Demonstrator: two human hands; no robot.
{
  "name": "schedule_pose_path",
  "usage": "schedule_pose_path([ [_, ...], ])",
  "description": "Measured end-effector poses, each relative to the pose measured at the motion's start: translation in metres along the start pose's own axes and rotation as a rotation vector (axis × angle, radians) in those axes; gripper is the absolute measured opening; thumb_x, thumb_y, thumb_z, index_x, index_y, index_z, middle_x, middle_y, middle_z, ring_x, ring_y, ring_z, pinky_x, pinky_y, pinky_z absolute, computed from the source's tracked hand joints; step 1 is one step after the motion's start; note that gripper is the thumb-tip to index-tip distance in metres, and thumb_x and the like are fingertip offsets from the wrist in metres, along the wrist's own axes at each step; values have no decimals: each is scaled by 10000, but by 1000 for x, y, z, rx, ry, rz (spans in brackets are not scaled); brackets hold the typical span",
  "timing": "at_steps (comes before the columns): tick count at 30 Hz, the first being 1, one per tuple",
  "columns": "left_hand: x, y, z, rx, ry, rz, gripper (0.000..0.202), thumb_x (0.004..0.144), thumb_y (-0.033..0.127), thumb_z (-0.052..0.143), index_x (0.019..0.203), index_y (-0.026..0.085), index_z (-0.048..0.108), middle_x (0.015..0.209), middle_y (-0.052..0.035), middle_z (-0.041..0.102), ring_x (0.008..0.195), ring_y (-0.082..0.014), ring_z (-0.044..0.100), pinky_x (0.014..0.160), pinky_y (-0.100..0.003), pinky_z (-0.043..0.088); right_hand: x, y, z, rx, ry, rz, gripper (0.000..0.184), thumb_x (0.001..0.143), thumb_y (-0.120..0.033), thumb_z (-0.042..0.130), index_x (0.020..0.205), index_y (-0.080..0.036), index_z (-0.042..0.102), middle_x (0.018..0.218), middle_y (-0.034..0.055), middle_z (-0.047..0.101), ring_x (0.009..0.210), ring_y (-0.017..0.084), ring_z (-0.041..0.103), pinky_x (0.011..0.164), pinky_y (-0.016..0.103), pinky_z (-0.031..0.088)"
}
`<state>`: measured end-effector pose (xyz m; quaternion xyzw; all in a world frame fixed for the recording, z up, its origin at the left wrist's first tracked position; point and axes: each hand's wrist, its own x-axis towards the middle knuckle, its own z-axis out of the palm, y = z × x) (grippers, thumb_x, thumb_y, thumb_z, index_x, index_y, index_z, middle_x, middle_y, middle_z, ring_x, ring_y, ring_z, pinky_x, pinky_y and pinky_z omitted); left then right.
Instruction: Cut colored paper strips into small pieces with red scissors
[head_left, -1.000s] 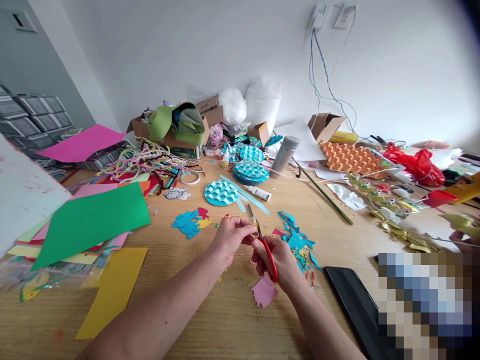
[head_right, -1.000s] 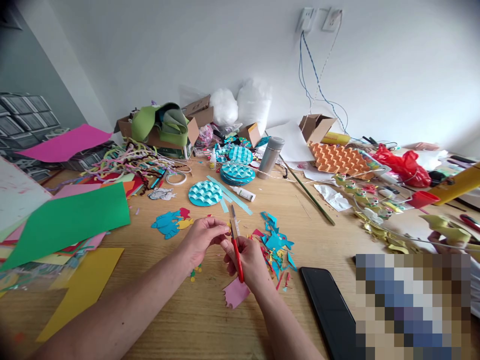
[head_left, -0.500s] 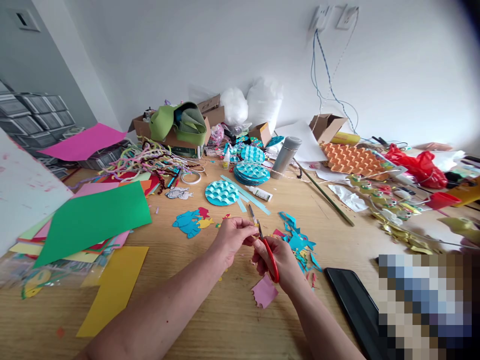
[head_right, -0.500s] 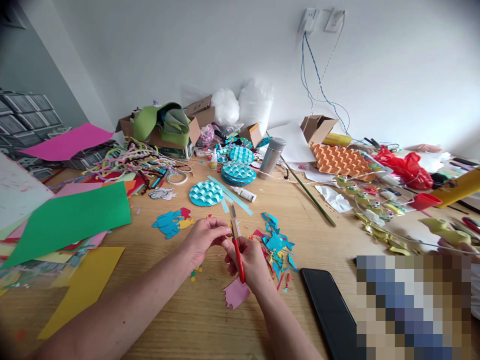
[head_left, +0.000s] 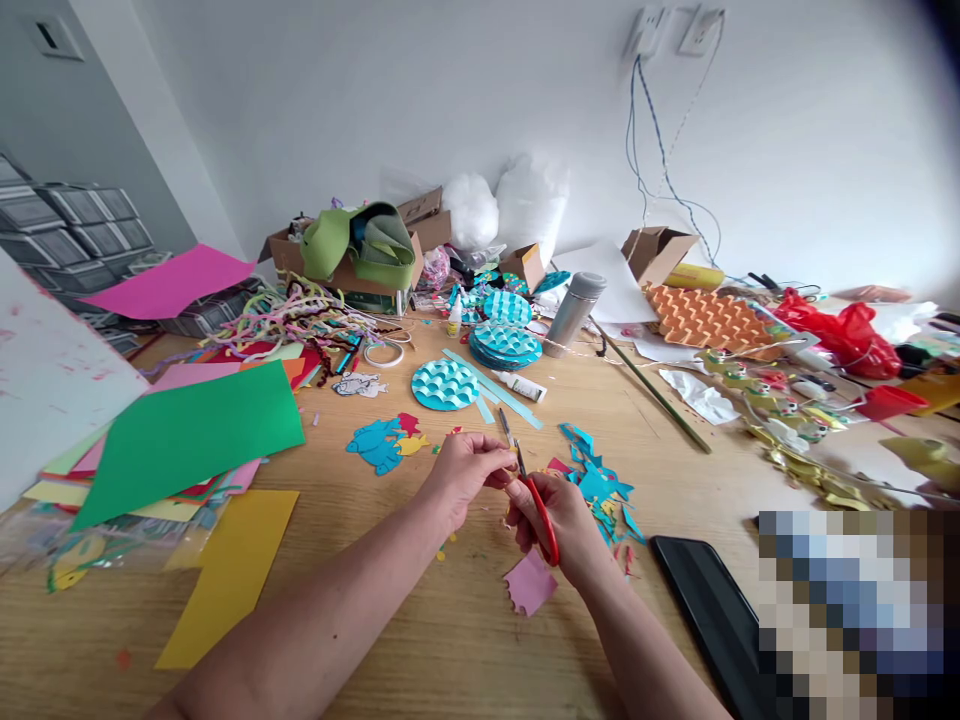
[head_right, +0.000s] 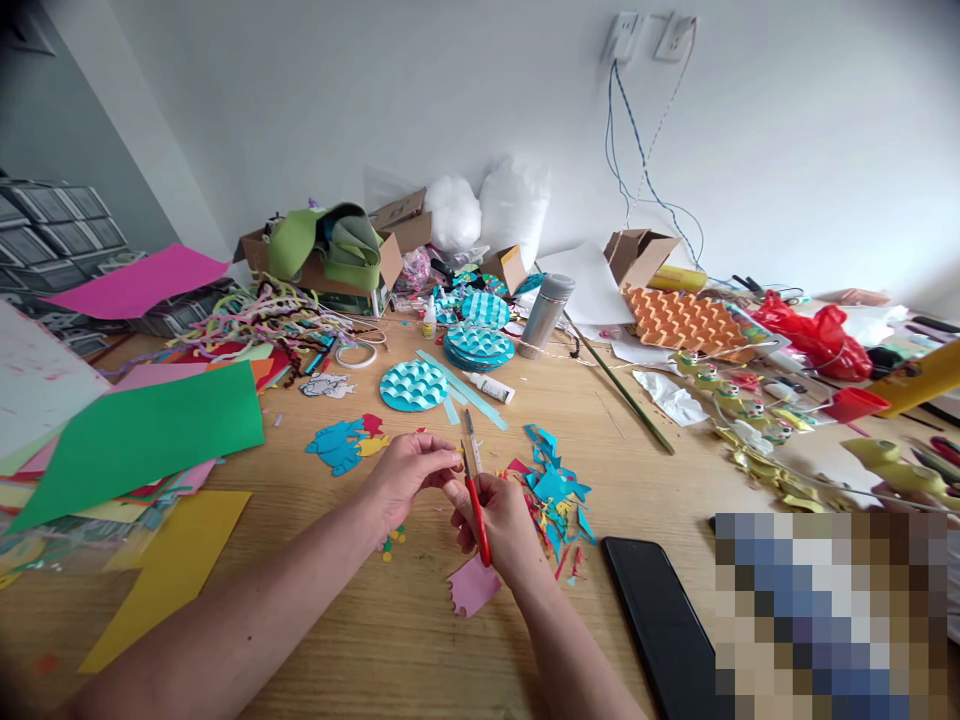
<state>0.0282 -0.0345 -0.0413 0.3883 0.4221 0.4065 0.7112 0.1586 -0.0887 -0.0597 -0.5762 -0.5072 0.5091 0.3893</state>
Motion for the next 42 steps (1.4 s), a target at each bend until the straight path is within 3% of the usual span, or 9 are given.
schedule_pose_path([
  [33, 3, 3, -5, 100, -71, -16, 99, 563, 205, 667, 613, 128, 629, 583, -23, 636, 505, -103, 560, 560, -251, 455, 0, 1, -4, -10, -39, 13, 472, 672, -592, 685, 601, -145, 552, 483, -1, 596, 330, 86, 514, 317, 165, 344],
  [42, 1, 11, -7, 126, -59, -55, 93, 573, 187, 665, 625, 137, 606, 581, -35, 661, 501, -100, 571, 537, -224, 427, -2, -7, -2, -42, -49, 51, 475, 669, -610, 667, 567, -165, 534, 382, -33, 519, 286, 86, 465, 271, 162, 264],
])
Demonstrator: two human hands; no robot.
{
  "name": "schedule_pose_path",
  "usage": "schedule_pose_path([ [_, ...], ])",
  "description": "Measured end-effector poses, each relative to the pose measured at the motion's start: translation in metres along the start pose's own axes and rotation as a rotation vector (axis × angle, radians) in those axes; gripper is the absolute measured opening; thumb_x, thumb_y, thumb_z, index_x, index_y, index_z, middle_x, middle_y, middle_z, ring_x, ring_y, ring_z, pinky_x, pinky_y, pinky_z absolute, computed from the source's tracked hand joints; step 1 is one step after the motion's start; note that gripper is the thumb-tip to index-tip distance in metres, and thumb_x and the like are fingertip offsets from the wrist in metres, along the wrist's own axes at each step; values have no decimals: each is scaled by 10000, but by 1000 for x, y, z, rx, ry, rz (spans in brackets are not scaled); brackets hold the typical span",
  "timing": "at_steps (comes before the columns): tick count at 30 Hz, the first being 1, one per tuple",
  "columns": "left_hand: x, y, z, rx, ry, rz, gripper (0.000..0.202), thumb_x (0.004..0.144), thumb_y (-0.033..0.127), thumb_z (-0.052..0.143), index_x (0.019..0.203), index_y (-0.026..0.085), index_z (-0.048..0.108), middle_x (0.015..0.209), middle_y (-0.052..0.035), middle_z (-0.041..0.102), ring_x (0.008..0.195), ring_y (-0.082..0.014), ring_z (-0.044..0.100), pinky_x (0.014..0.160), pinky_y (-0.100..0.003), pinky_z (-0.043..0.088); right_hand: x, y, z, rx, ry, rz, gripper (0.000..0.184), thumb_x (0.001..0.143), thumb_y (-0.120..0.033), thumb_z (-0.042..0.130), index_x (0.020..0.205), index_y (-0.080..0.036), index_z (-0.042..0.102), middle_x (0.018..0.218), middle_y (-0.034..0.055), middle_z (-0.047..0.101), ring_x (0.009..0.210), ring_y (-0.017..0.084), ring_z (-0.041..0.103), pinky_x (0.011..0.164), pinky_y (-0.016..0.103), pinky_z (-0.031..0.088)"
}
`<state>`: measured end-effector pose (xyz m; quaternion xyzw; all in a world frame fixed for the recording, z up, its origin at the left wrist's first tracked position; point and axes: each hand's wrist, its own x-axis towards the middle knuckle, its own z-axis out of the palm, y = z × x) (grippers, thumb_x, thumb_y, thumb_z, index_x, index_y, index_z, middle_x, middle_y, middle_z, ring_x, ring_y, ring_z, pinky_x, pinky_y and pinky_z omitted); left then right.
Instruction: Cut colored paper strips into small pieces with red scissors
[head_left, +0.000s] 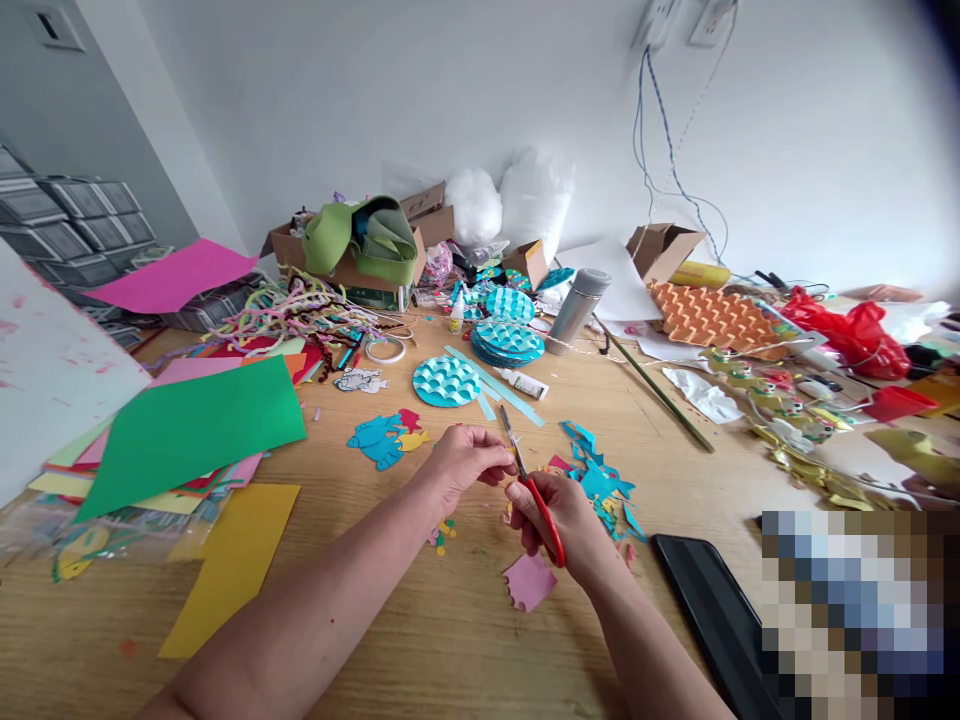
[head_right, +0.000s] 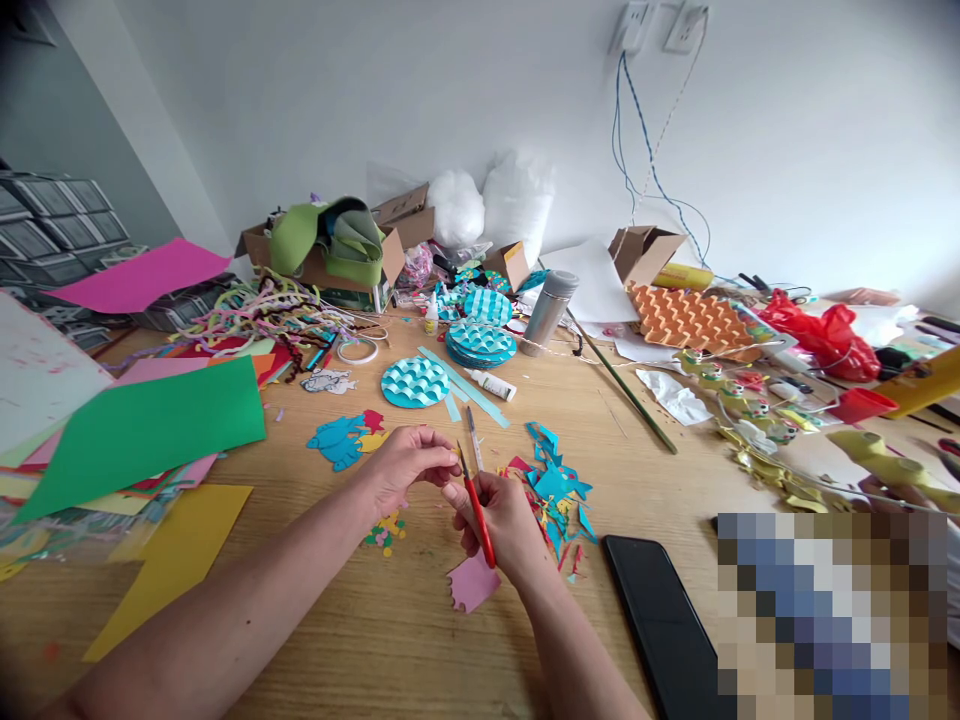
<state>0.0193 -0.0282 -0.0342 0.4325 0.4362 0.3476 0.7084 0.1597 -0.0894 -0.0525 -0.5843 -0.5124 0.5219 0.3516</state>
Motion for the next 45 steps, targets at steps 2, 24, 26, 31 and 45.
schedule_pose_path([
  [2, 0, 0, 0, -13, -3, -3, 105, 573, 187, 665, 639, 138, 600, 583, -37, 662, 498, -102, 572, 546, -232, 436, 0, 1, 0, 8, -1, 4, 473, 664, -611, 670, 569, -168, 532, 387, -33, 526, 287, 90, 469, 272, 166, 268],
  [24, 2, -2, -2, -39, -14, -7, 87, 567, 176, 671, 612, 134, 609, 530, -12, 615, 484, -87, 539, 522, -219, 413, -1, -4, 1, 13, -14, 10, 477, 649, -616, 674, 559, -167, 542, 377, -30, 525, 290, 87, 463, 280, 167, 277],
  [26, 4, -4, -3, -57, -14, 2, 86, 561, 170, 675, 604, 130, 613, 522, -12, 610, 489, -86, 538, 538, -222, 423, -1, -4, 1, -1, -11, 16, 479, 651, -621, 668, 556, -169, 542, 376, -29, 524, 289, 87, 461, 280, 168, 276],
  [31, 5, -4, -5, -27, -29, 1, 80, 569, 167, 674, 606, 130, 613, 516, -8, 602, 485, -80, 526, 523, -213, 396, -3, -6, -1, -26, -23, 9, 468, 657, -609, 670, 577, -161, 559, 400, -21, 545, 317, 96, 493, 290, 166, 295],
  [45, 8, -4, -12, 44, -87, 19, 79, 592, 186, 669, 624, 137, 617, 519, -5, 590, 485, -83, 510, 513, -219, 384, 0, 0, 0, -2, -36, 10, 464, 646, -599, 682, 569, -165, 539, 419, -37, 542, 304, 90, 489, 290, 169, 315],
])
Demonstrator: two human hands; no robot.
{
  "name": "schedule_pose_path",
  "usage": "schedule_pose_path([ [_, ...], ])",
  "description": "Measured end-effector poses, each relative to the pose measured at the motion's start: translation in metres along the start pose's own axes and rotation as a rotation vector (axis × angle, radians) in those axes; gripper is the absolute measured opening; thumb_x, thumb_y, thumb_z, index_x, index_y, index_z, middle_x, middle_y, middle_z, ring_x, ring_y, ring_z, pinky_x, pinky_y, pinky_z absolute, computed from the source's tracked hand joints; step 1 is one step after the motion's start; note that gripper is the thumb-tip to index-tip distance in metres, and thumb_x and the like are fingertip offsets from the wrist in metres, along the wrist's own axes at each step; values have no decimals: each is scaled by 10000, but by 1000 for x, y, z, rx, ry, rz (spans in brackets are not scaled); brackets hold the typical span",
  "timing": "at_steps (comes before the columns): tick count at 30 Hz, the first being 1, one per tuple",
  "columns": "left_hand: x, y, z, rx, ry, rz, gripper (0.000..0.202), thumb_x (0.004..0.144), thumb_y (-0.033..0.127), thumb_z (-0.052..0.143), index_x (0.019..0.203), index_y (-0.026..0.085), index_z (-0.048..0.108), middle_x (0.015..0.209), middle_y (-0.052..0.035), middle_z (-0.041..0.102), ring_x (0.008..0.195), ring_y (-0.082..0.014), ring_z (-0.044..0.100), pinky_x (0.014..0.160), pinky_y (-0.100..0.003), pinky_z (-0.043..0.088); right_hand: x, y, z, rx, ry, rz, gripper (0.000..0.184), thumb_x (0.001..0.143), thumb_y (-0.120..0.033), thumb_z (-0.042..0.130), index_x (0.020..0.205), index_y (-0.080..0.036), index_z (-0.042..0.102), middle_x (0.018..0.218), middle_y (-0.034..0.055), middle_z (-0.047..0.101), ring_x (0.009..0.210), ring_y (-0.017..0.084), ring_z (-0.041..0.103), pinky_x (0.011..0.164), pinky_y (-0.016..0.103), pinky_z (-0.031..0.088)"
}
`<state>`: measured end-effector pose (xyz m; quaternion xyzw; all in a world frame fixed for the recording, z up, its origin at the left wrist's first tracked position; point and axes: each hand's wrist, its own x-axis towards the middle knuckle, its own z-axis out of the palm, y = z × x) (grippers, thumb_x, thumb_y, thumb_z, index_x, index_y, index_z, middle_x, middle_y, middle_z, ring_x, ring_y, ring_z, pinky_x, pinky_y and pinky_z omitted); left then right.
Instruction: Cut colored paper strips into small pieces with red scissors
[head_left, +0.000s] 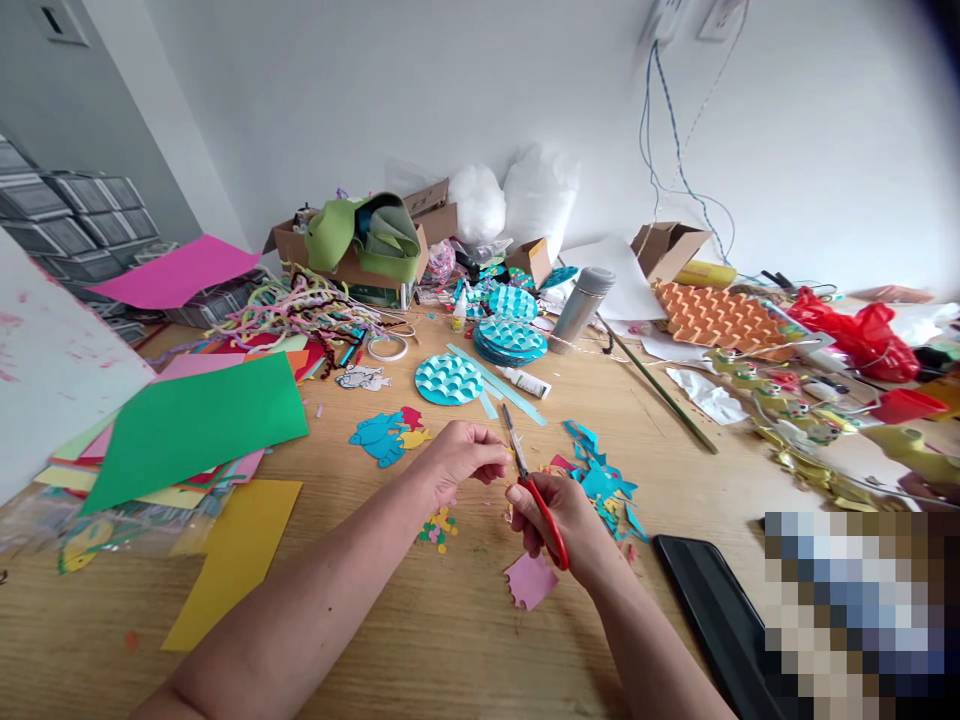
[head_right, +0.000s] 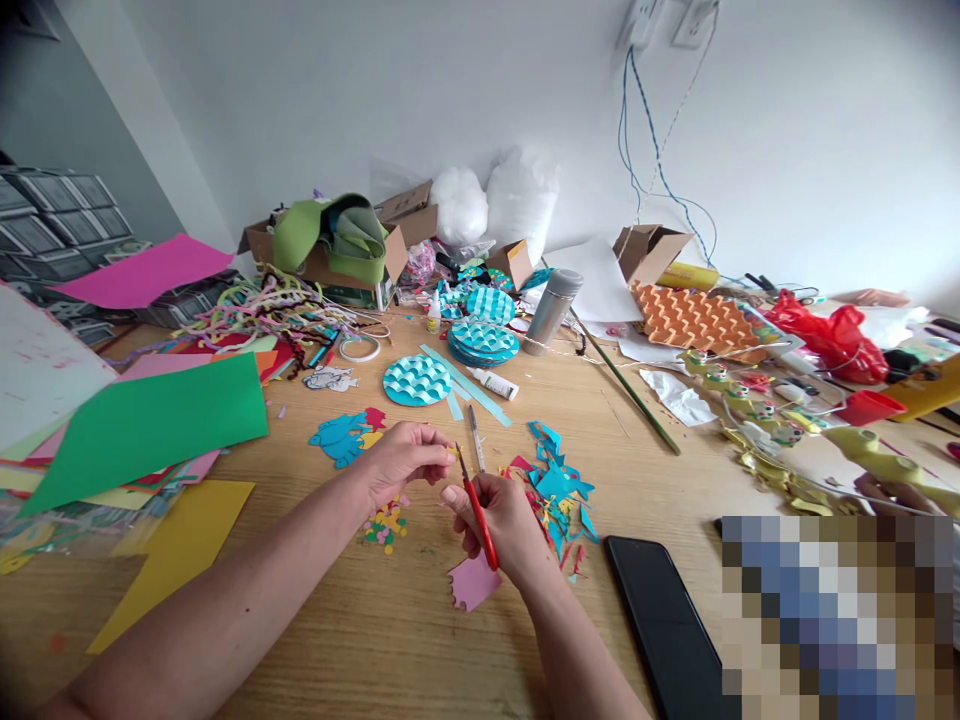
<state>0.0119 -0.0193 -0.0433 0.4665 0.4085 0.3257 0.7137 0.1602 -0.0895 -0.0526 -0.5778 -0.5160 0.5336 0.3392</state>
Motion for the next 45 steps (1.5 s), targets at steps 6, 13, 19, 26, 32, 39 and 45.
schedule_pose_path([
  [6, 0, -1, 0, 2, -1, -8, 91, 588, 186, 685, 619, 136, 616, 514, 0, 584, 481, -83, 509, 527, -225, 390, 1, 1, 0, 17, -5, -15, 442, 654, -568, 696, 588, -161, 535, 477, -23, 582, 323, 91, 512, 298, 165, 322],
  [13, 0, 0, 0, 12, -9, -15, 90, 596, 185, 677, 621, 136, 606, 514, 3, 585, 480, -77, 504, 516, -215, 381, 0, 1, -1, 20, -5, -8, 442, 657, -562, 700, 579, -158, 537, 433, -37, 546, 310, 86, 495, 285, 157, 301],
  [19, 0, 2, -1, 0, 2, -13, 79, 593, 179, 656, 594, 136, 591, 505, 5, 578, 468, -74, 495, 516, -218, 386, 0, 1, 0, 29, -7, -3, 441, 664, -557, 699, 576, -156, 539, 435, -40, 547, 305, 81, 492, 284, 155, 320],
  [26, -1, 4, -1, 5, 0, -10, 74, 583, 175, 648, 596, 129, 591, 502, 6, 575, 466, -74, 490, 507, -221, 385, 1, 3, 0, 20, -17, -9, 433, 670, -544, 704, 584, -151, 543, 452, -36, 557, 308, 82, 503, 282, 151, 320],
  [32, -2, 5, -1, 20, -22, -10, 71, 598, 178, 640, 594, 126, 594, 502, 6, 572, 465, -70, 485, 499, -213, 370, 0, 1, 0, 28, -9, -9, 438, 662, -549, 708, 572, -154, 541, 443, -35, 552, 309, 85, 503, 285, 154, 328],
  [39, -1, 3, 0, 0, 0, -3, 85, 590, 186, 650, 581, 130, 587, 500, 10, 568, 466, -66, 482, 496, -209, 356, -1, 0, 1, 20, -2, 1, 445, 665, -555, 706, 558, -156, 540, 403, -38, 533, 298, 85, 488, 278, 153, 310],
  [45, -1, 3, -1, 50, -11, 7, 79, 591, 195, 643, 594, 135, 592, 496, 12, 567, 466, -71, 477, 497, -216, 356, 1, 0, -1, 32, -16, 2, 437, 665, -546, 711, 571, -153, 544, 409, -37, 539, 306, 84, 492, 277, 148, 306],
])
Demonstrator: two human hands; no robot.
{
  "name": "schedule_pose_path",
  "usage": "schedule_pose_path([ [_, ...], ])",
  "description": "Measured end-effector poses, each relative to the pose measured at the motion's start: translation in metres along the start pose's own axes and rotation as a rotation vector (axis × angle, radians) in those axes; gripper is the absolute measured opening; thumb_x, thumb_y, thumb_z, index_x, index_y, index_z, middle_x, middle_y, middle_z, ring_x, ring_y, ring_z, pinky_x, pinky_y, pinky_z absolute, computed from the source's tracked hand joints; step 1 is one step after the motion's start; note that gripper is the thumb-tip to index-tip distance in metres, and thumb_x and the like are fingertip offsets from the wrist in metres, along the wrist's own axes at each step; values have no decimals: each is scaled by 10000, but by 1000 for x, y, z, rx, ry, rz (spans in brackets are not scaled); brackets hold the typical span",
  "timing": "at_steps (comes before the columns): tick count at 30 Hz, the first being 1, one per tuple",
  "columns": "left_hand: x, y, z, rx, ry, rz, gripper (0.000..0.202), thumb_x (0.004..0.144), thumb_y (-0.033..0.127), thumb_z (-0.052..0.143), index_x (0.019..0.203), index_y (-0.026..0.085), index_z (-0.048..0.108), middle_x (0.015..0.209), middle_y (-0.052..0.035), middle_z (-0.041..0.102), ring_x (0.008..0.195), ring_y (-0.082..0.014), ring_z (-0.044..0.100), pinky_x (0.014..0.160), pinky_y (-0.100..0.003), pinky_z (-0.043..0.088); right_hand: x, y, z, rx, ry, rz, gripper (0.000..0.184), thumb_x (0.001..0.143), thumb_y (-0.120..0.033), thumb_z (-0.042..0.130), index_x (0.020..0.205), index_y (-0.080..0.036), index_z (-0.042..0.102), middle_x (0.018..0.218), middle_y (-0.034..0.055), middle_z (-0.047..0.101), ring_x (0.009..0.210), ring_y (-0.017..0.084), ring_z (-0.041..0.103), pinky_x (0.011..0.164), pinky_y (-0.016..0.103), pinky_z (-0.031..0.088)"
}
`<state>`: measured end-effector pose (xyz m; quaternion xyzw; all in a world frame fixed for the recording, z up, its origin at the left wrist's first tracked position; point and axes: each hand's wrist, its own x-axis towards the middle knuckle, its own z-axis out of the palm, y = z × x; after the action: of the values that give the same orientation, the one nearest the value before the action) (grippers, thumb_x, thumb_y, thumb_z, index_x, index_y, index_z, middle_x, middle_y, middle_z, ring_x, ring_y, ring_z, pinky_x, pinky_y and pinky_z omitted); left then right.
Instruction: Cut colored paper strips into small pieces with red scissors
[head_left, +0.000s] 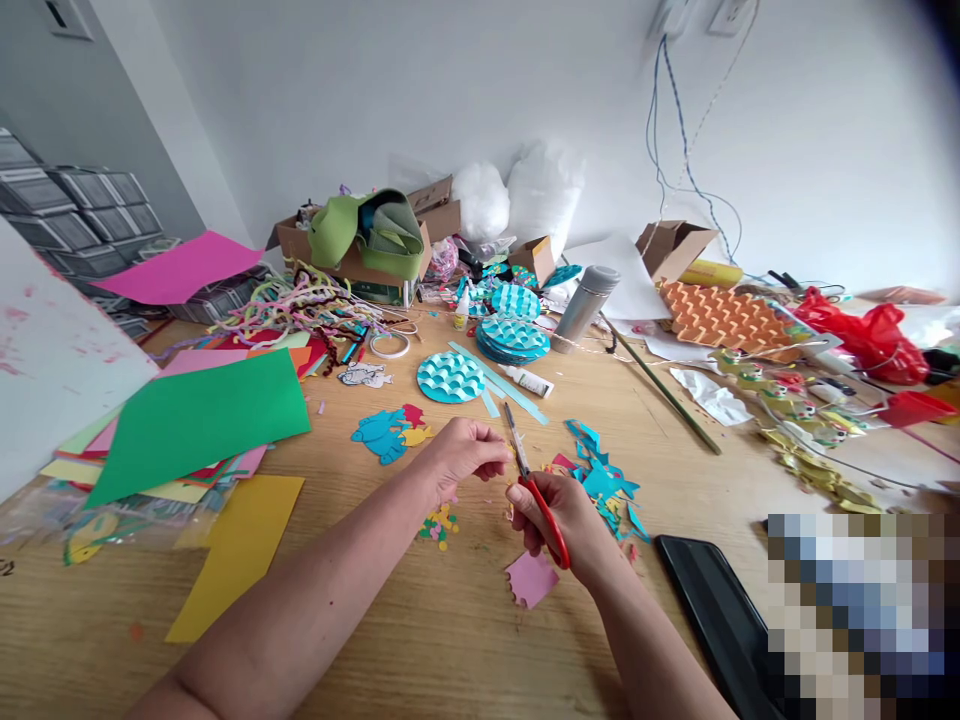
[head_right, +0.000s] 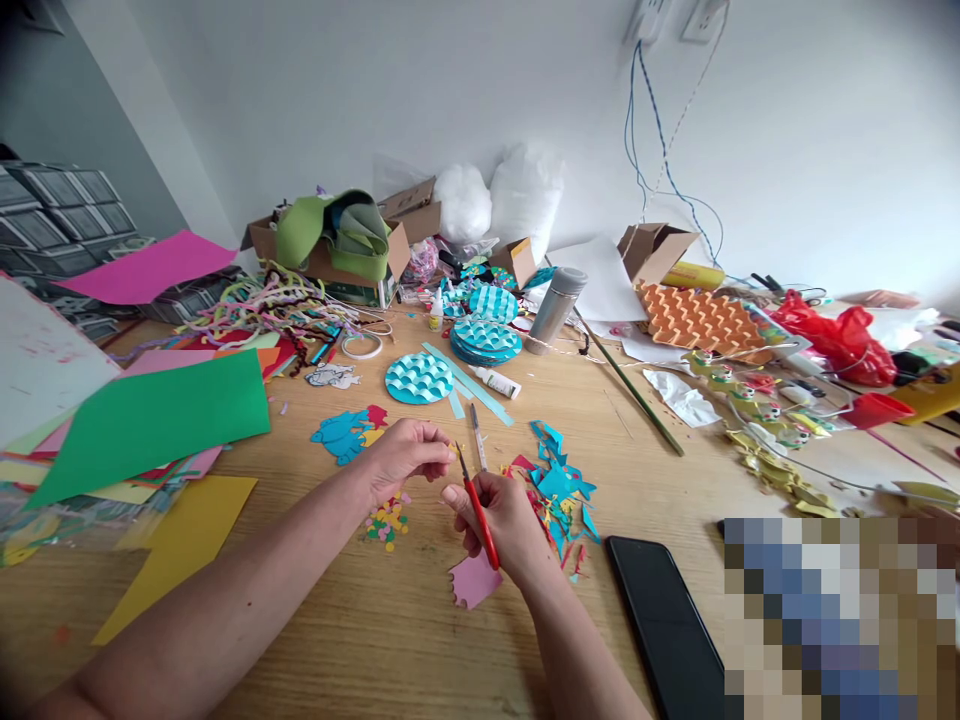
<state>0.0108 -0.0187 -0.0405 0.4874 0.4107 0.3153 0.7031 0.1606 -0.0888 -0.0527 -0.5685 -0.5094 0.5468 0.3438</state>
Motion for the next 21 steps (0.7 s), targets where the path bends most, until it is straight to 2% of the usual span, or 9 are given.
schedule_pose_path([
  [11, 2, -2, -8, 142, -21, -20, 100, 609, 233, 648, 648, 147, 616, 545, 2, 590, 515, -103, 511, 552, -259, 389, 1, 5, 0, 9, -9, 14, 415, 664, -518, 721, 601, -151, 538, 488, -30, 589, 305, 75, 504, 280, 149, 334],
  [17, 1, 0, -7, 124, -54, -44, 133, 594, 254, 671, 612, 145, 597, 544, 2, 586, 512, -94, 508, 548, -248, 385, -1, 2, 0, 3, 10, 3, 421, 664, -521, 718, 577, -153, 535, 454, -35, 566, 299, 79, 500, 270, 147, 317],
  [21, 0, 0, -6, 81, -16, -44, 138, 595, 257, 666, 637, 148, 594, 540, 8, 580, 502, -88, 495, 537, -240, 375, -1, -1, 1, -1, 16, 4, 430, 659, -534, 716, 570, -155, 532, 445, -34, 561, 292, 77, 489, 266, 147, 300],
])
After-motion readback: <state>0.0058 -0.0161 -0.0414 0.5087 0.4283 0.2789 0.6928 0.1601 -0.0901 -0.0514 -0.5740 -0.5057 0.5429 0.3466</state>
